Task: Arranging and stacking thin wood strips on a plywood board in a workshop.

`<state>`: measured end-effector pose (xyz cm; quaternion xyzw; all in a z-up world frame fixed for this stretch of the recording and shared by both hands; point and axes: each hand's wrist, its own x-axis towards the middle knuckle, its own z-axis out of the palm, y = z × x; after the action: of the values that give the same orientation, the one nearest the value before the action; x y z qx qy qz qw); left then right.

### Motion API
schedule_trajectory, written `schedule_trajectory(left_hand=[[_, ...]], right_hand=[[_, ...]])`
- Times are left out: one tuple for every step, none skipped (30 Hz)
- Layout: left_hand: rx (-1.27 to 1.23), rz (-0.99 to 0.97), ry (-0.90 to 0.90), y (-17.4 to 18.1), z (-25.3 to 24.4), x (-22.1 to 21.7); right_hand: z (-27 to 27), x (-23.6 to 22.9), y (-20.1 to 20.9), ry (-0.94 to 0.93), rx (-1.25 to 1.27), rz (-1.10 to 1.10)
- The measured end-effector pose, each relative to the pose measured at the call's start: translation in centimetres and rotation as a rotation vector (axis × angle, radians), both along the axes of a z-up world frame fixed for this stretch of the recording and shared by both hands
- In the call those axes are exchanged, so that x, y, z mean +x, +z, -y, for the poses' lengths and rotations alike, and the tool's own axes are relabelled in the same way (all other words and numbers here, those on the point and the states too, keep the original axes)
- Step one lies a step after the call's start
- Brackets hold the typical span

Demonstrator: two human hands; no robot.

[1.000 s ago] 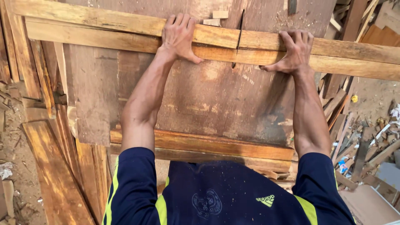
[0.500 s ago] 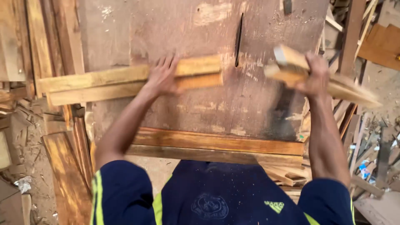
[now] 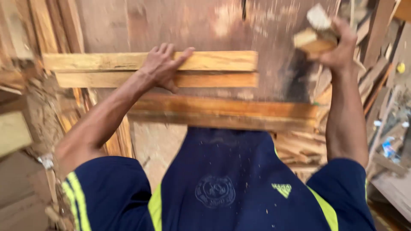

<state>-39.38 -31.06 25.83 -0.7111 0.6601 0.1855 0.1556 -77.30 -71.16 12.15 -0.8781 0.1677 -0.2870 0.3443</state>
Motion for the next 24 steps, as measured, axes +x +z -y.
schedule_trajectory(left_hand=[[0.003, -0.009, 0.014, 0.2, 0.2, -3.3], [0.043, -0.082, -0.028, 0.5, 0.3, -6.6], [0.077, -0.143, -0.066, 1.1, 0.8, -9.3], [0.074, -0.140, -0.047, 0.7, 0.5, -12.6], [-0.007, -0.161, -0.078, 0.4, 0.5, -15.8], [-0.087, -0.181, -0.110, 0.0, 0.7, -18.9], [-0.096, -0.176, -0.108, -2.1, 0.0, -20.3], [-0.160, -0.224, -0.105, -4.2, -0.6, -21.7], [-0.231, -0.279, -0.116, -6.5, -0.8, -23.2], [-0.246, -0.279, -0.129, -6.8, -0.8, -23.2], [-0.325, -0.296, -0.125, -7.1, -1.0, -23.2], [-0.404, -0.313, -0.120, -7.3, -1.3, -23.2], [-0.421, -0.312, -0.123, -7.2, -1.4, -23.4], [-0.467, -0.348, -0.102, -7.1, -1.6, -23.5], [-0.516, -0.376, -0.078, -6.9, -1.5, -23.3], [-0.535, -0.368, -0.078, -7.2, -1.2, -22.8], [-0.614, -0.464, -0.017, -7.4, -1.4, -22.7], [-0.692, -0.560, 0.044, -7.7, -1.4, -22.6], [-0.688, -0.569, 0.030, -7.5, -1.4, -22.4], [-0.780, -0.737, 0.152, -7.4, -1.3, -22.2], [-0.866, -0.897, 0.275, -7.2, -1.1, -21.5], [-0.860, -0.899, 0.260, -6.4, -0.7, -20.3], [-0.904, -1.047, 0.341, -5.8, -0.4, -19.3], [-0.943, -1.195, 0.426, -5.1, -0.1, -18.3]], right_hand=[[-0.1, -0.3, 0.3, 0.014, 0.003, -0.009], [-0.3, -0.6, 0.7, 0.035, 0.066, -0.003], [-0.1, 0.1, 1.1, 0.062, 0.123, 0.015], [-0.6, 0.5, 2.0, 0.081, 0.121, 0.017], [-0.9, 1.1, 2.8, 0.090, 0.172, 0.034], [-1.2, 1.6, 3.8, 0.099, 0.223, 0.049], [-1.2, 1.7, 3.5, 0.103, 0.214, 0.053], [-1.2, 1.9, 3.3, 0.101, 0.224, 0.058], [-1.0, 1.4, 3.4, 0.086, 0.226, 0.060], [-0.8, 1.3, 3.0, 0.076, 0.209, 0.060], [-0.8, 1.1, 2.6, 0.056, 0.179, 0.054], [-0.8, 1.0, 2.2, 0.035, 0.150, 0.048], [-1.6, 0.6, 2.7, 0.035, 0.133, 0.048], [-2.3, 0.3, 3.2, 0.064, 0.179, 0.077], [-2.8, 0.6, 3.7, 0.101, 0.222, 0.111], [-3.0, 1.1, 4.3, 0.109, 0.203, 0.116], [-3.9, 0.8, 4.6, 0.144, 0.168, 0.133], [-4.7, 0.5, 4.7, 0.180, 0.134, 0.148], [-6.0, 0.1, 5.3, 0.164, 0.133, 0.146], [-7.3, -0.2, 5.8, 0.149, 0.053, 0.134], [-8.6, 0.0, 6.3, 0.134, -0.027, 0.128], [-10.6, 0.8, 8.3, 0.119, -0.029, 0.133], [-12.8, 1.3, 10.2, 0.076, -0.107, 0.043], [-15.0, 2.0, 12.1, 0.034, -0.182, -0.048]])
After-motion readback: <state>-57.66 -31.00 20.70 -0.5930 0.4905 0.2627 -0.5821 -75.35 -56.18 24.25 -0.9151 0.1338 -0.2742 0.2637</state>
